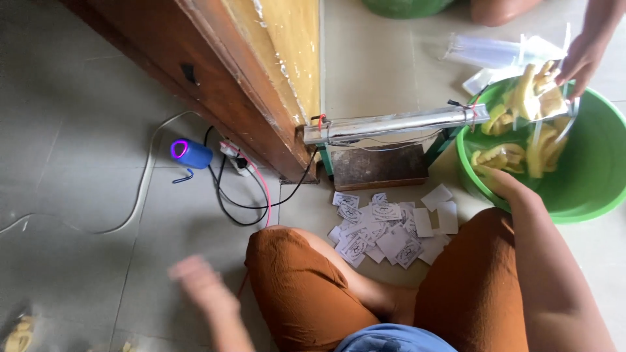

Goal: The person sits on the floor and packages yellow food items into clear plastic bags. They insert the items, place a label inside each bag, and use a handheld sealing device to close the bags before placing them into a green basin.

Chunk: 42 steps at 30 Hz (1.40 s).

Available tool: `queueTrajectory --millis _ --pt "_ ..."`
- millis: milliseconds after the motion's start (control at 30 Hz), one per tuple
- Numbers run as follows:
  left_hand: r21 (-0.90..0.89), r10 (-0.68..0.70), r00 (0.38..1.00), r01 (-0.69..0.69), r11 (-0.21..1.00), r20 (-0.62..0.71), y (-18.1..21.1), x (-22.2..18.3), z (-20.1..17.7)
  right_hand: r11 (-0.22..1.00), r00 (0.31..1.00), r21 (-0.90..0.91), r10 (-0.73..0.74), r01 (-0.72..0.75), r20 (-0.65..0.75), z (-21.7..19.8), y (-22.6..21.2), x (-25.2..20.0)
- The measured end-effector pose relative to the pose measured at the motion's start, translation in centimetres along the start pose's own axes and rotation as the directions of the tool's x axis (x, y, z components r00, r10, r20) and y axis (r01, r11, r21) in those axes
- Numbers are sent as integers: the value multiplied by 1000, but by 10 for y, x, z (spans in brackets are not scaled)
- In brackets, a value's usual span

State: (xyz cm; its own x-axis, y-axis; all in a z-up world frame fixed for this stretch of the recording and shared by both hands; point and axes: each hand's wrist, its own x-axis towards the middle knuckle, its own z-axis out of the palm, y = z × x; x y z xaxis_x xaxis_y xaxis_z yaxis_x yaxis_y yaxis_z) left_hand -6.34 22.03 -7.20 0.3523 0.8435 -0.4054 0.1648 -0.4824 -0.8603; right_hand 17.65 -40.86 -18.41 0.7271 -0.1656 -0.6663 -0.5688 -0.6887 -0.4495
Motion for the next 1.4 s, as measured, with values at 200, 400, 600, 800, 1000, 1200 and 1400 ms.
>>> queueTrajectory --millis 200,400,600,800,1000,1200,1400 --pt "-564 111 594 -797 215 -797 71 -87 -51 944 945 -222 -283 245 -163 -19 0 -14" --pt "-640 391 727 -685 349 -565 60 -84 -82 958 803 -165 -287 235 -523 -55 -13 -20" --pt "-790 201 805 -590 169 -558 80 -24 -34 986 643 -48 -140 159 -753 -104 -63 -12" --pt "-687 -34 692 -720 -96 -721 99 1 6 997 725 -81 -43 -18 -687 -111 -68 57" --pt "-716 29 716 -694 -74 -697 104 4 -1 940 256 -268 -318 210 -913 -71 -19 16" --pt "-397 -56 393 -908 130 -918 76 -49 -59 636 -160 -469 -482 612 -862 0 10 -153" --pt "-28 209 -95 -853 -520 -973 83 -141 -116 643 232 -439 -693 627 -683 74 -54 -231"
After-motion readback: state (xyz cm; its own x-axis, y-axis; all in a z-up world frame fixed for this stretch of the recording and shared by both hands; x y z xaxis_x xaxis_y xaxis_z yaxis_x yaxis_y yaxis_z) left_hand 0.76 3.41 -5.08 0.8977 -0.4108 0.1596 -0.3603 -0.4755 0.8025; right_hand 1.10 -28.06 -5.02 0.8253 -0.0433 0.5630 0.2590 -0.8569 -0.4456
